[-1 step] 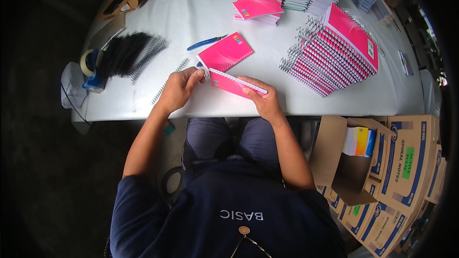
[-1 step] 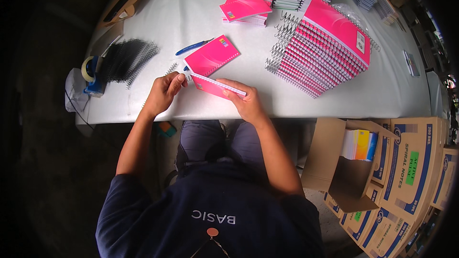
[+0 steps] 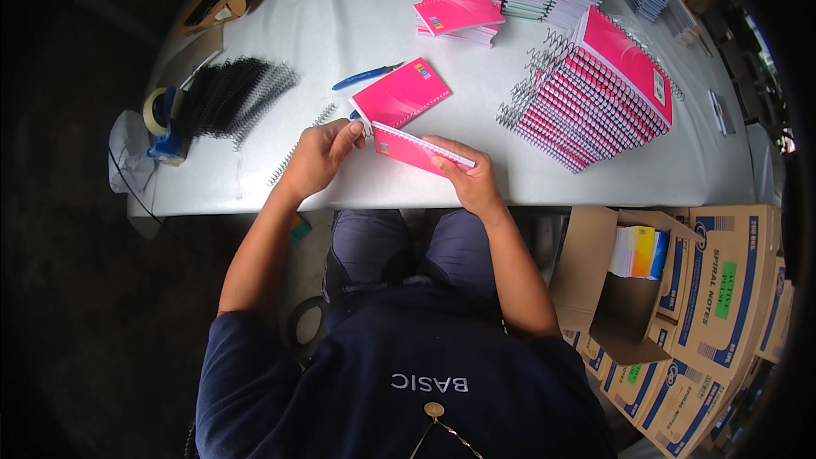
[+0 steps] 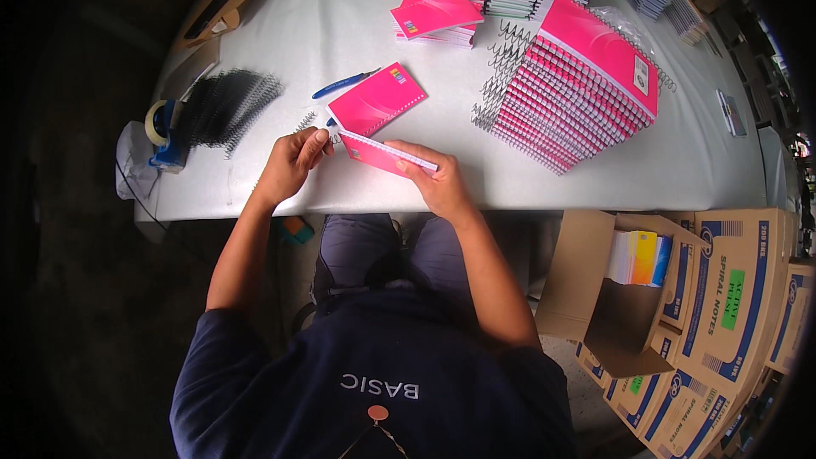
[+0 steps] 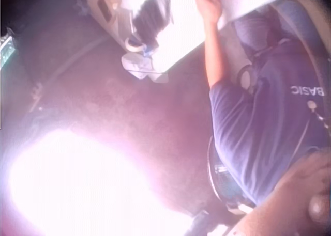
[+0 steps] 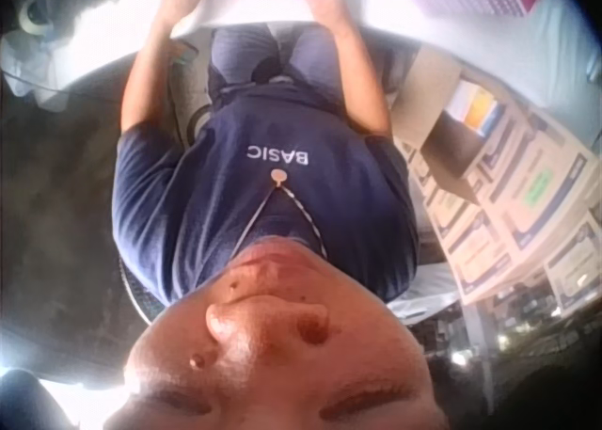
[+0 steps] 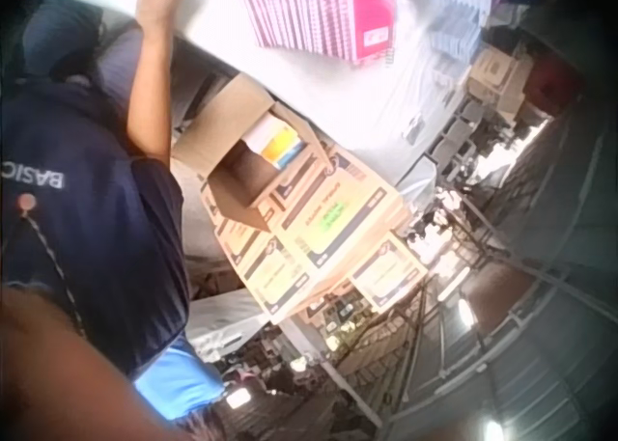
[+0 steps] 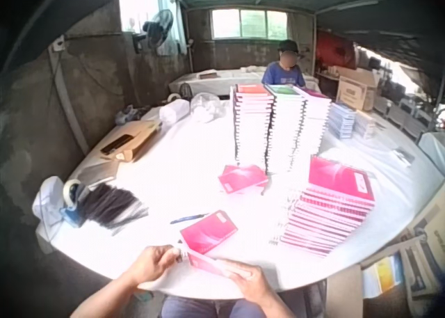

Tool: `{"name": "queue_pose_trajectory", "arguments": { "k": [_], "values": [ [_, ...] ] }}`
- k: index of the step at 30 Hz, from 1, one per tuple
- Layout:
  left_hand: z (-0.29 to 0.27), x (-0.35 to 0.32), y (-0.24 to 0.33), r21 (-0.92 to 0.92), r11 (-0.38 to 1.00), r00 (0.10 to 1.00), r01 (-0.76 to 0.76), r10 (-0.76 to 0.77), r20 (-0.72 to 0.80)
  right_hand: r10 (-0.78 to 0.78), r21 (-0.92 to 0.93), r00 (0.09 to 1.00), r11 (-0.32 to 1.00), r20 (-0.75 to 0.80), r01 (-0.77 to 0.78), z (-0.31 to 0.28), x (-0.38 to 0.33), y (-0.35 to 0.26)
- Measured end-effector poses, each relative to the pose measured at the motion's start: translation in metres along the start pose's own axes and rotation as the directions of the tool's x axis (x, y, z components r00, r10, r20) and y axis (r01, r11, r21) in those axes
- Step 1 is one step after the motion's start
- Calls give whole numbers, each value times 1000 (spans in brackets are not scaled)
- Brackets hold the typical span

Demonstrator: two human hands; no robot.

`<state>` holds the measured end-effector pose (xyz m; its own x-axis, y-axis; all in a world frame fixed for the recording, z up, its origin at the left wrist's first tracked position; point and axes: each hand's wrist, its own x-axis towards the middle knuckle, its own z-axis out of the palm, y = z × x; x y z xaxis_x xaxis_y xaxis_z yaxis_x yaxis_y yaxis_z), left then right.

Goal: The person assembles a notebook by inserting a spiral wire into the punched holes of a stack of papers and covers by hand.

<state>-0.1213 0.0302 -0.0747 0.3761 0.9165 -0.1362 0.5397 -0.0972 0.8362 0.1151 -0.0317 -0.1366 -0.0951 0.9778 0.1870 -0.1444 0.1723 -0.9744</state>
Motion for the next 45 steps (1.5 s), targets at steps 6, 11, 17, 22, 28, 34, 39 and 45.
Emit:
{"name": "queue_pose_trajectory", "arguments": {
  "k": [6, 11, 17, 22, 28, 34, 39, 45],
  "values": [
    [-23, 17, 14, -134, 977, 967, 165, -133, 217, -15, -25, 999, 1000, 41, 16, 0, -1, -2],
    [-26, 14, 24, -110, 957, 923, 269, -224, 312, -31, -12, 999, 999, 14, 31, 0, -1, -3],
    [-26, 22, 24, -203, 928, 919, 313, -242, 309, -15, -10, 998, 1000, 62, 16, -1, -1, -4],
    [-30, 20, 26, 190, 901, 914, -390, 353, 200, -48, -12, 997, 999, 67, 49, -1, -2, -7],
    [-26, 16, 59, 599, 651, 884, -466, 312, 349, 32, -87, 997, 996, 65, -26, 1, -2, -7],
    [-31, 21, 55, 512, 740, 892, -437, 284, 351, 67, -14, 997, 998, 37, -67, 0, -6, 0],
    [-45, 41, 34, 203, 928, 861, -313, 187, 473, 66, -21, 997, 998, 44, -65, 2, -3, -5],
    [-38, 43, 54, 418, 797, 875, -437, 267, 404, -15, -118, 1000, 993, -4, 15, 4, -6, -4]
  ]
}}
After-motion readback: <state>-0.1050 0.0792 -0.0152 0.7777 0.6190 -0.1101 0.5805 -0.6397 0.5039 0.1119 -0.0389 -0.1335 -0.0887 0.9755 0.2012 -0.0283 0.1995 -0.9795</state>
